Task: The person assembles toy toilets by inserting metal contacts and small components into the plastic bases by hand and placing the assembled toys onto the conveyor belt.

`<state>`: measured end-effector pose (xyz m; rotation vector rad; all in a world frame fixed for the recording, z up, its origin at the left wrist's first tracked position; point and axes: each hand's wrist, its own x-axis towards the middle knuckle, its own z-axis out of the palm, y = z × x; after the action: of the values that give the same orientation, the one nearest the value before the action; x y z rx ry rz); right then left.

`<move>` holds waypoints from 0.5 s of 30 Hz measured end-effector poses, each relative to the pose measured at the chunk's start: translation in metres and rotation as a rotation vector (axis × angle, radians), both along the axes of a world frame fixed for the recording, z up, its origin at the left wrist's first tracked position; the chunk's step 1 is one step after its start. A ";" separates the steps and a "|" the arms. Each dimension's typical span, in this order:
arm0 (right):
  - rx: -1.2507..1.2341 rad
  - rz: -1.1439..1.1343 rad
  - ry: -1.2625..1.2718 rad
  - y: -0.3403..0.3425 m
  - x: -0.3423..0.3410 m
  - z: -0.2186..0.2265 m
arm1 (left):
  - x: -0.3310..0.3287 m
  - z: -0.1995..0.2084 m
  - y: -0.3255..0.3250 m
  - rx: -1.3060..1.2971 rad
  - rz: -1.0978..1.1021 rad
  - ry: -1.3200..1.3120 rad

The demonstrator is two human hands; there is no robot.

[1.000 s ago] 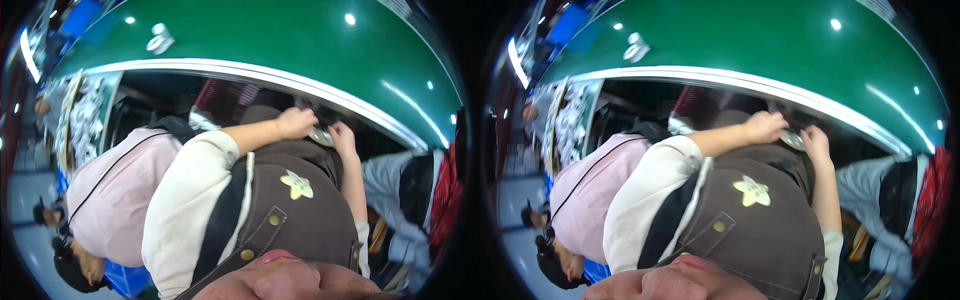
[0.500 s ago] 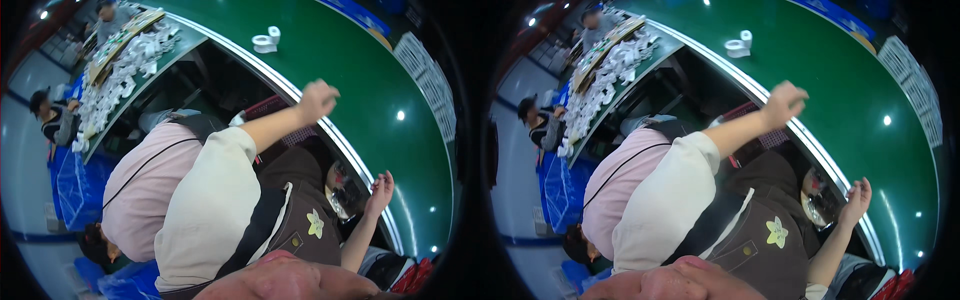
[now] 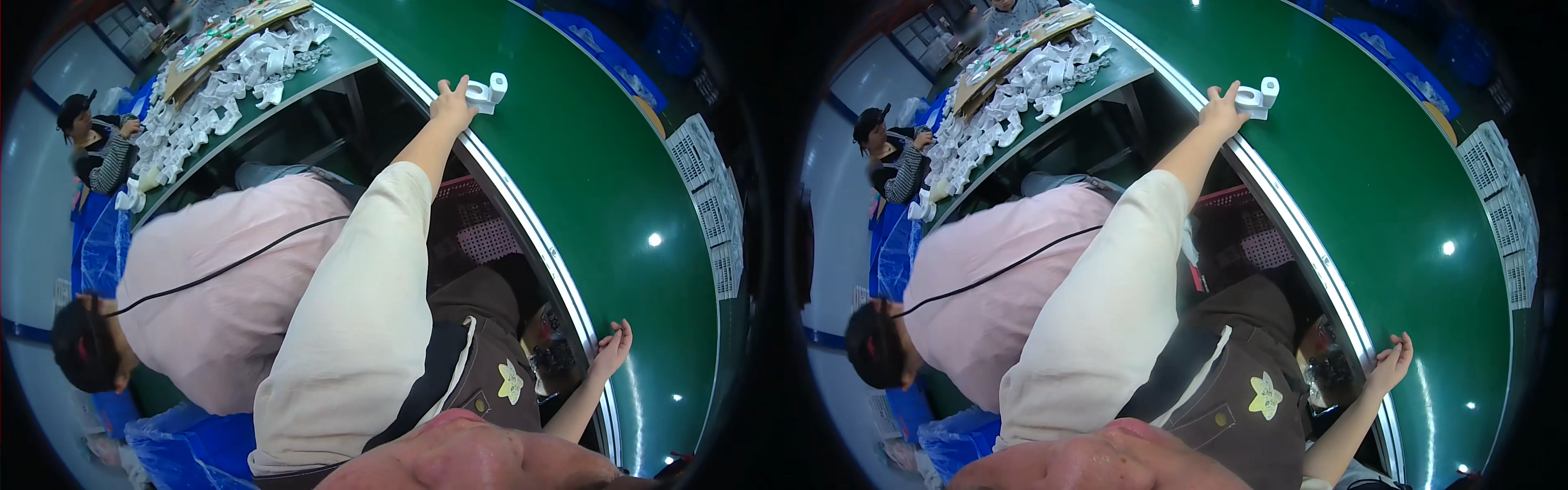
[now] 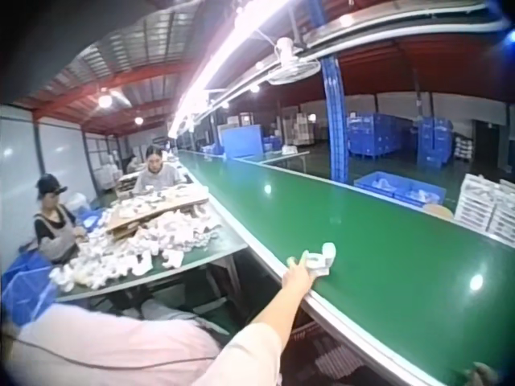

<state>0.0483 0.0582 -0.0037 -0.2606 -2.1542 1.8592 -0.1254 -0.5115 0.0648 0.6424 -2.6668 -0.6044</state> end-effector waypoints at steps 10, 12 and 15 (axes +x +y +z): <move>0.063 0.013 0.082 0.006 0.001 -0.013 | -0.025 -0.003 0.013 -0.007 -0.097 0.049; 0.104 0.009 0.081 0.002 0.002 -0.013 | -0.025 -0.002 0.019 0.000 -0.097 0.044; 0.118 0.006 0.102 -0.003 0.002 -0.009 | -0.024 0.004 0.029 0.008 -0.098 0.054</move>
<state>0.0507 0.0551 -0.0129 -0.1315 -2.1870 1.7015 -0.1495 -0.4822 0.0692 0.4926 -2.6586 -0.6498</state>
